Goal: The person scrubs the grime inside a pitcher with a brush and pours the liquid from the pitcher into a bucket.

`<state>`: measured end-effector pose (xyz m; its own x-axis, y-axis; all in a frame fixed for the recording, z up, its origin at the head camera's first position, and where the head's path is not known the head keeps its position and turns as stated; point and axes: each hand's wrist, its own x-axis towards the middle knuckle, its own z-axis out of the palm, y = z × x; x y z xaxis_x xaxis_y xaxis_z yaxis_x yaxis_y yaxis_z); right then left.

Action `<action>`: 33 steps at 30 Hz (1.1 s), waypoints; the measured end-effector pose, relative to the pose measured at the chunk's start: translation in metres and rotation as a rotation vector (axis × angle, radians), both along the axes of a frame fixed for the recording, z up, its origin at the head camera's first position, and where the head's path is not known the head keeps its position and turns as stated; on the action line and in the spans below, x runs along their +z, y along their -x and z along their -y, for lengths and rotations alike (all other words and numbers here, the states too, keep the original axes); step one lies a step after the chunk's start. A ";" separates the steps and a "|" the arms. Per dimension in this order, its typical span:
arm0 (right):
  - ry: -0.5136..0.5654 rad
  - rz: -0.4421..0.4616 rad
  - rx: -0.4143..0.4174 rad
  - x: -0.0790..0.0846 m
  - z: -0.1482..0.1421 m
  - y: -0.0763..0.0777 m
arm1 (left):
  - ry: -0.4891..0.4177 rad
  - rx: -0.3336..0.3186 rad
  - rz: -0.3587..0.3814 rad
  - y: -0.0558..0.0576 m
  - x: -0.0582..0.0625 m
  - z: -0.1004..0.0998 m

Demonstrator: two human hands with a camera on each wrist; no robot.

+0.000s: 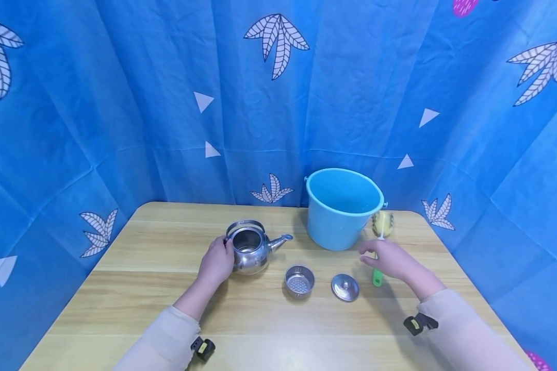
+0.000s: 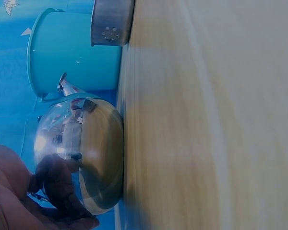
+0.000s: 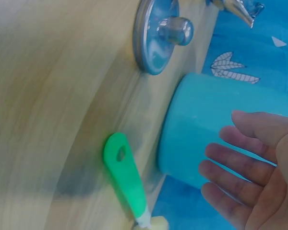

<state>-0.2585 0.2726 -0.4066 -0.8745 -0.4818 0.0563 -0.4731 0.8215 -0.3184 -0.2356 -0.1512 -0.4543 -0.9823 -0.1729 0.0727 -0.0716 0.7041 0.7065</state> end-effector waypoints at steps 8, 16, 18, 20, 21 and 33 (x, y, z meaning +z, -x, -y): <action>-0.011 0.016 -0.050 -0.008 -0.010 0.009 | -0.008 0.005 -0.017 0.000 0.000 0.000; -0.016 0.009 -0.067 -0.015 -0.017 0.015 | -0.002 0.004 -0.013 0.000 0.001 0.000; -0.020 0.007 -0.068 -0.017 -0.019 0.017 | 0.003 0.004 -0.015 0.000 0.001 0.000; -0.020 0.009 -0.071 -0.020 -0.020 0.018 | 0.007 0.005 -0.016 -0.001 0.001 0.000; -0.021 0.012 -0.074 -0.021 -0.021 0.019 | 0.009 0.007 -0.015 -0.001 0.001 0.000; -0.052 0.066 -0.111 -0.034 -0.030 0.027 | -0.002 0.003 -0.022 -0.001 0.000 0.000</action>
<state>-0.2860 0.3031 -0.4410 -0.9237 -0.3823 -0.0259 -0.3575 0.8841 -0.3010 -0.2350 -0.1512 -0.4546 -0.9798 -0.1764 0.0940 -0.0584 0.7026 0.7092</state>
